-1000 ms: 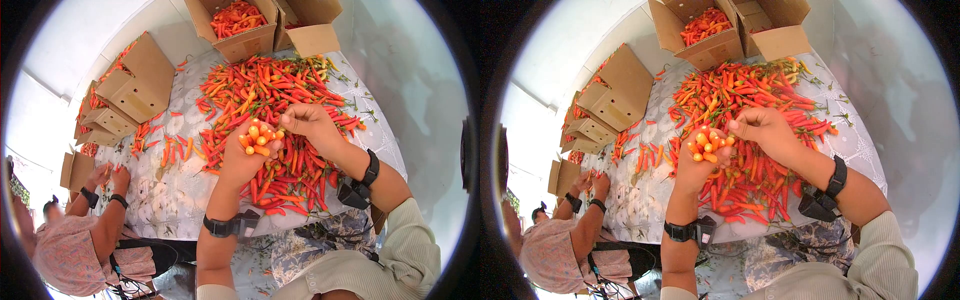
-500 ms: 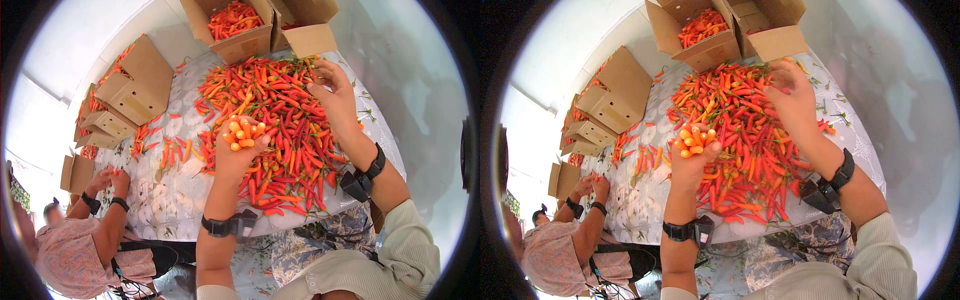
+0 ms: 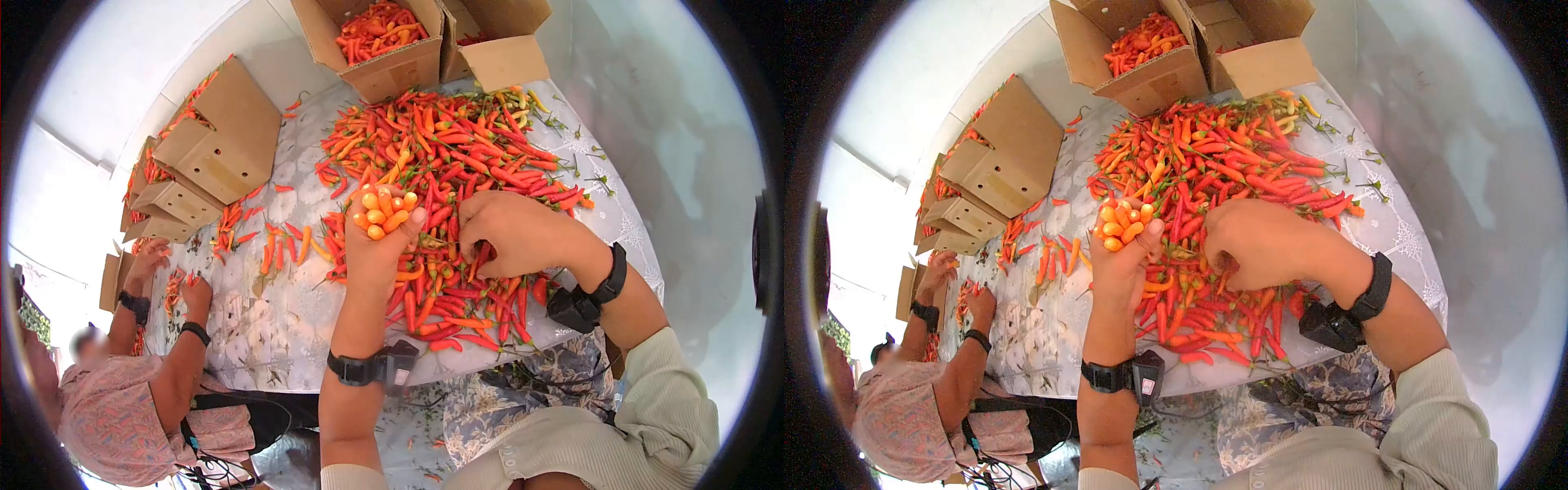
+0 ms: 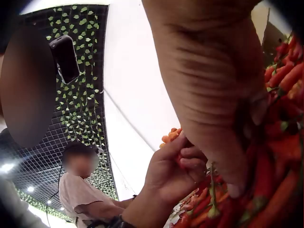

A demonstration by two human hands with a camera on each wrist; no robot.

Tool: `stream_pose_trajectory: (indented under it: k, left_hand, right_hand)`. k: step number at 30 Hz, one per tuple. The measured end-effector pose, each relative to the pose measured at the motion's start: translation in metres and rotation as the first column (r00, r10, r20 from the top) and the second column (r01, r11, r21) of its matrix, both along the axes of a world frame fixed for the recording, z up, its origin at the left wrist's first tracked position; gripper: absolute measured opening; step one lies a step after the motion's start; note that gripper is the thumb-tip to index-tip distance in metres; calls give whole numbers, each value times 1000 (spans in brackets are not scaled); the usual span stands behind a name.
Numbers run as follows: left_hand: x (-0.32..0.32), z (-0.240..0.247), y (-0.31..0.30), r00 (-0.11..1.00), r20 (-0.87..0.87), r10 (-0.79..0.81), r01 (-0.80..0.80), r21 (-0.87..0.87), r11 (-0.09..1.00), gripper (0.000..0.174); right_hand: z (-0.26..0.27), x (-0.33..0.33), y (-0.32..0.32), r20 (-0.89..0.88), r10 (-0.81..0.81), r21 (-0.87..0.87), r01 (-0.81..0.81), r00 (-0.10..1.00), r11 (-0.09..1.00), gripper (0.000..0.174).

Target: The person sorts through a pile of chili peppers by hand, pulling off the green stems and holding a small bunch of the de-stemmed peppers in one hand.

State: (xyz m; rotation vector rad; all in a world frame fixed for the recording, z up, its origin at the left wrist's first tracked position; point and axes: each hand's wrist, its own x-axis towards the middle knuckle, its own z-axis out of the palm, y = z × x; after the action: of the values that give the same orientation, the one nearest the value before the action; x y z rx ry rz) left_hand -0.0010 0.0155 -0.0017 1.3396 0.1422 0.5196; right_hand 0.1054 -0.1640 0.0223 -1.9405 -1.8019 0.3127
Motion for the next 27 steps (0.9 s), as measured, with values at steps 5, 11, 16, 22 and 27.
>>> stream_pose_trajectory:
  k: [5, 11, 16, 22, 27]
  left_hand:
    - [0, 1, 0, 1000, -8, -7, 6, -56, 998, 32]
    - [1, 1, 0, 1000, -6, 0, 0, -58, 998, 32]
    - [0, 2, 1, 1000, -16, -1, 0, -51, 999, 32]
    - [1, 0, 0, 1000, -22, 22, -23, -30, 999, 32]
    - [-1, 1, 1, 1000, -28, -8, 6, -71, 997, 28]
  right_hand:
    - [3, -2, -1, 75, -6, -15, 7, 997, 1000, 24]
    - [-1, 0, 3, 26, -107, 12, 107, 994, 994, 25]
    - [-6, -6, 1, 87, -37, 155, 23, 996, 988, 24]
    - [-11, -9, 6, 45, -43, 205, 32, 998, 978, 17]
    - [-9, -8, 11, -11, -68, 312, 68, 998, 948, 16]
